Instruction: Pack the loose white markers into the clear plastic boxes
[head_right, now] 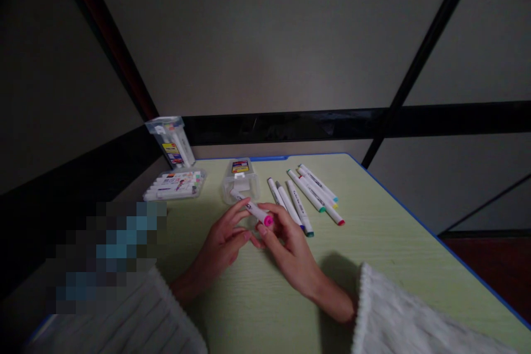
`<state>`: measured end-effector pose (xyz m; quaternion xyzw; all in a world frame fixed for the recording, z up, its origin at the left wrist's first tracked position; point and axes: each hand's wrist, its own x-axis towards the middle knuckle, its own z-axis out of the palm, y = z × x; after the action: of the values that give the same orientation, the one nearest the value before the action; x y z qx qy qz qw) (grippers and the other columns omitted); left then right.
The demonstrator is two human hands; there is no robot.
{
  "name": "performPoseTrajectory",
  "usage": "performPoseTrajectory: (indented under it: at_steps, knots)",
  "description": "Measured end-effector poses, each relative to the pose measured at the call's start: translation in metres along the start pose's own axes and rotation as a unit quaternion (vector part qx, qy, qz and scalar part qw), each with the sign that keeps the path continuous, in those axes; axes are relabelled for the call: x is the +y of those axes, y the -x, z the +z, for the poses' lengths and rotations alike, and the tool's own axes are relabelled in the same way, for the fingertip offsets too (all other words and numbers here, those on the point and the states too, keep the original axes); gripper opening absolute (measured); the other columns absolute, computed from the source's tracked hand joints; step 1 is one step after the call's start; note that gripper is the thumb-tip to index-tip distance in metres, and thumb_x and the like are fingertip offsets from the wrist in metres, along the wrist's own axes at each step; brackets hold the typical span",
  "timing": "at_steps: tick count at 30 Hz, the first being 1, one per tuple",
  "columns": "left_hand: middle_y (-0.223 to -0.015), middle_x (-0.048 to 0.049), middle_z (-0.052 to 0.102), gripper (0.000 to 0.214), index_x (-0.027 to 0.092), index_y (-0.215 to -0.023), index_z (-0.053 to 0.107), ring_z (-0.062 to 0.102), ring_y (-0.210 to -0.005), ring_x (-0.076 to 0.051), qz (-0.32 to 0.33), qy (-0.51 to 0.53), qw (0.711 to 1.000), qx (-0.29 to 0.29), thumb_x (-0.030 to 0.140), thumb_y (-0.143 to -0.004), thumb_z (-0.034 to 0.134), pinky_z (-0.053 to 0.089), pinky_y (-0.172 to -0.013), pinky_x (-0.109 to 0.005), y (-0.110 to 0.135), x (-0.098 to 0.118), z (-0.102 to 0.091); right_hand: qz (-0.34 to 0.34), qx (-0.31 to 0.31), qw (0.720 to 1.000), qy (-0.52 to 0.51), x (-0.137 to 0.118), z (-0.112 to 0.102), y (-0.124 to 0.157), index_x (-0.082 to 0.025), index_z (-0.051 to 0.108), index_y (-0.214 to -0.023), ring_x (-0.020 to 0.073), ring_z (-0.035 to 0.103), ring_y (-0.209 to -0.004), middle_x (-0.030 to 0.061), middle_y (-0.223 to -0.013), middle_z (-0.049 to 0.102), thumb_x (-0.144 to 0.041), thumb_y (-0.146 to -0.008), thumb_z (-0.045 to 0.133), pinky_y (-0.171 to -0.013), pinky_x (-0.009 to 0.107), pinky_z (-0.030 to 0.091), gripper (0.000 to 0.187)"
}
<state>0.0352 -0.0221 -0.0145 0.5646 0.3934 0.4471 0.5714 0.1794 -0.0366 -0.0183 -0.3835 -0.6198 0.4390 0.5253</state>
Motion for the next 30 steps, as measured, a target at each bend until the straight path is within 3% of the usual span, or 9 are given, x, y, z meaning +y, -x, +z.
performPoseTrajectory:
  at_steps: [13, 22, 30]
  knots:
    - [-0.117, -0.0118, 0.056, 0.059, 0.019, -0.126, 0.044, 0.054, -0.052, -0.006, -0.019, 0.013, 1.0, 0.002, 0.012, -0.067, 0.051, 0.031, -0.035, -0.014, 0.0042, 0.0106, 0.0037, 0.037, -0.065, 0.997, 0.016, 0.0062, 0.0013, -0.0006, -0.021, 0.048, -0.118, 0.0118, 0.046, -0.06, 0.001, -0.076, 0.056, -0.034, -0.085, 0.049, -0.054, 0.024, 0.039, 0.036]
    - [-0.096, -0.0061, 0.061, 0.05, 0.017, -0.113, 0.043, 0.054, -0.05, -0.007, -0.007, 0.0, 0.999, 0.051, 0.013, -0.063, 0.051, 0.028, -0.03, -0.012, 0.0012, 0.0088, 0.0022, 0.038, -0.066, 0.997, 0.022, 0.0083, 0.001, 0.0006, -0.022, 0.044, -0.122, 0.0116, 0.049, -0.063, 0.0035, -0.089, 0.059, -0.029, -0.084, 0.05, -0.056, 0.024, 0.042, 0.039]
    - [-0.094, -0.0037, 0.059, 0.052, 0.018, -0.114, 0.041, 0.054, -0.049, -0.006, -0.003, 0.001, 0.995, 0.103, 0.016, -0.063, 0.054, 0.031, -0.029, -0.011, -0.0006, 0.0086, -0.0014, 0.034, -0.07, 0.996, 0.033, 0.0049, 0.0006, 0.0005, -0.024, 0.046, -0.122, 0.0107, 0.049, -0.062, 0.0054, -0.099, 0.058, -0.025, -0.083, 0.05, -0.057, 0.025, 0.044, 0.04]
